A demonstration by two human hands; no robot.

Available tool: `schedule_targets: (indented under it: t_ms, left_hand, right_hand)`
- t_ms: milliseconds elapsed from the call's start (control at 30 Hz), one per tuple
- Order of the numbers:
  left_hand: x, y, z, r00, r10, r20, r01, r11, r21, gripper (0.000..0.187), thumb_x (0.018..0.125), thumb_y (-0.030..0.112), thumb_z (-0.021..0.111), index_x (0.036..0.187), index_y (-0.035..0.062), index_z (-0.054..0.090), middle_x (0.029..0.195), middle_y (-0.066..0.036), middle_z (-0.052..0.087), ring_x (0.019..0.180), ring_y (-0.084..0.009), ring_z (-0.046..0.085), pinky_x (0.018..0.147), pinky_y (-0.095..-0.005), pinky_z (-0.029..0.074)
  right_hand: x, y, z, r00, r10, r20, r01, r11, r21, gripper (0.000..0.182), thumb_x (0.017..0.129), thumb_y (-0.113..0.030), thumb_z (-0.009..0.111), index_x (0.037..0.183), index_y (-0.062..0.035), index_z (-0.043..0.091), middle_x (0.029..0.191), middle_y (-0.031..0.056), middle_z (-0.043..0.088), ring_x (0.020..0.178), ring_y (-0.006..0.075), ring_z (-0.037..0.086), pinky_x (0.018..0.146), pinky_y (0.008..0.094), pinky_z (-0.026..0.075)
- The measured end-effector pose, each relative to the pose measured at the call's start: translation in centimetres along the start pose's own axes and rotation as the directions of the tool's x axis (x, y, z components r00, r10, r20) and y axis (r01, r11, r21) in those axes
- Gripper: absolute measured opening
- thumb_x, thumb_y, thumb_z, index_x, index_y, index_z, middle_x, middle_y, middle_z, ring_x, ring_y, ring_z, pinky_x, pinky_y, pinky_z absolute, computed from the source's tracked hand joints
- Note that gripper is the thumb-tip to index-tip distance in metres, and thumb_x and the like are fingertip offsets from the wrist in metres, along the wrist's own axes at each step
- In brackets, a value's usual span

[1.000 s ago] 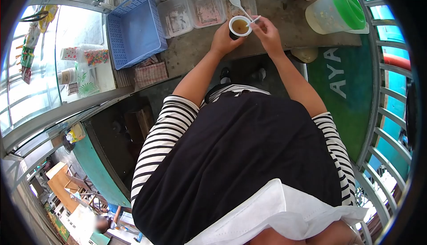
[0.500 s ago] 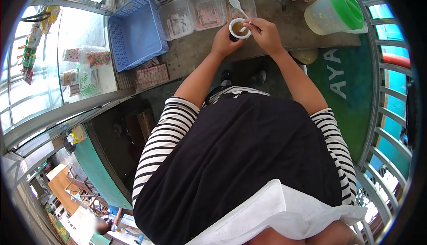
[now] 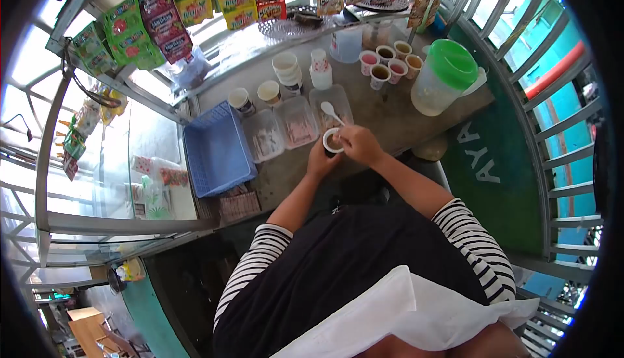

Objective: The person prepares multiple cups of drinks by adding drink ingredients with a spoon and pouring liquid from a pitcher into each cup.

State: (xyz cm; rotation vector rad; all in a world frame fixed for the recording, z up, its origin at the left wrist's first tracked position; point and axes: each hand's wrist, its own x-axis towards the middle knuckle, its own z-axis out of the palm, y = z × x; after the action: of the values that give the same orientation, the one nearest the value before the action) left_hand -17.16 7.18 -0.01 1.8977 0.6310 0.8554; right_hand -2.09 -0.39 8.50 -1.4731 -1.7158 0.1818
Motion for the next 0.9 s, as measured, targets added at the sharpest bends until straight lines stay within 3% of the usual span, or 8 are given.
schedule_targets:
  t_ms: [167,267,333,467,667,733,833,900]
  left_hand:
    - [0.0,0.0,0.1,0.999,-0.037,-0.002,0.037,0.999,-0.008,0.062,0.073,0.021,0.078,0.128,0.0036,0.054,0.119,-0.016,0.064,0.111,-0.0300,0.063,0.092,-0.0373,0.048]
    - [-0.2,-0.2,0.1,1.000,-0.024,-0.007,0.024,1.000,0.000,0.062,0.073,0.022,0.079,0.127,0.0038,0.055,0.119,-0.016,0.064,0.112,-0.0298,0.063,0.093,-0.0374,0.048]
    - [-0.2,-0.3,0.1,1.000,-0.014,0.000,0.014,1.000,-0.025,0.062,0.073,0.022,0.079,0.127,0.0039,0.055,0.119,-0.016,0.064,0.112,-0.0298,0.062,0.093,-0.0375,0.048]
    - [-0.1,-1.0,0.1,1.000,-0.019,0.015,0.020,0.999,-0.050,0.061,0.073,0.022,0.079,0.126,0.0040,0.055,0.118,-0.016,0.065,0.111,-0.0289,0.063,0.092,-0.0373,0.048]
    - [-0.4,-0.6,0.1,0.999,-0.046,0.010,0.047,0.996,-0.074,0.059,0.073,0.021,0.079,0.125,0.0035,0.056,0.113,-0.014,0.066,0.108,-0.0265,0.065,0.091,-0.0362,0.049]
    - [-0.7,-0.6,0.0,0.999,-0.035,0.025,0.036,0.998,-0.059,0.061,0.073,0.023,0.081,0.125,0.0022,0.056,0.113,-0.014,0.067,0.107,-0.0235,0.065,0.091,-0.0352,0.049]
    - [-0.5,0.0,0.1,0.999,-0.029,0.028,0.031,0.996,-0.081,0.061,0.074,0.025,0.082,0.124,0.0007,0.057,0.112,-0.013,0.067,0.106,-0.0195,0.064,0.090,-0.0340,0.050]
    - [-0.4,0.3,0.3,0.999,-0.048,0.017,0.050,0.992,-0.114,0.060,0.074,0.025,0.082,0.123,0.0005,0.057,0.111,-0.012,0.068,0.106,-0.0185,0.064,0.090,-0.0338,0.050]
  right_hand:
    - [1.1,-0.7,-0.4,0.999,-0.026,0.042,0.026,1.000,-0.003,0.014,0.081,-0.016,0.064,0.087,-0.0035,0.067,0.080,0.0151,0.065,0.079,0.0360,0.062,0.069,0.0450,0.049]
    - [1.2,-0.7,-0.7,0.996,-0.060,0.073,0.068,0.991,-0.112,0.012,0.081,-0.017,0.064,0.085,-0.0060,0.066,0.079,0.0137,0.066,0.078,0.0350,0.064,0.069,0.0447,0.050]
    - [0.8,-1.1,-0.8,0.984,0.014,0.179,0.024,0.977,-0.210,0.015,0.080,-0.010,0.060,0.089,-0.0043,0.070,0.080,0.0132,0.068,0.073,0.0339,0.065,0.069,0.0435,0.051]
    - [0.9,-1.1,-0.7,0.982,0.029,0.185,-0.007,0.993,-0.115,0.016,0.080,-0.011,0.060,0.091,-0.0055,0.070,0.080,0.0124,0.069,0.073,0.0334,0.066,0.069,0.0432,0.052]
    - [0.9,-2.2,-1.8,0.976,0.099,0.192,-0.040,0.956,-0.291,0.018,0.081,-0.010,0.058,0.093,-0.0052,0.070,0.086,0.0137,0.070,0.079,0.0325,0.068,0.071,0.0414,0.053]
    - [0.4,-1.3,-1.0,0.994,0.019,0.108,-0.008,0.995,-0.102,0.015,0.083,-0.011,0.058,0.092,-0.0055,0.068,0.084,0.0130,0.069,0.075,0.0317,0.067,0.069,0.0428,0.051]
    - [0.7,-1.3,-2.2,0.995,-0.026,0.099,0.040,0.989,-0.142,0.014,0.086,-0.014,0.059,0.092,-0.0053,0.068,0.085,0.0126,0.069,0.077,0.0313,0.067,0.069,0.0433,0.051]
    - [0.9,-1.0,-2.8,0.992,0.025,0.124,-0.001,0.980,-0.197,0.014,0.086,-0.014,0.059,0.093,-0.0055,0.067,0.085,0.0126,0.069,0.078,0.0316,0.066,0.068,0.0434,0.050]
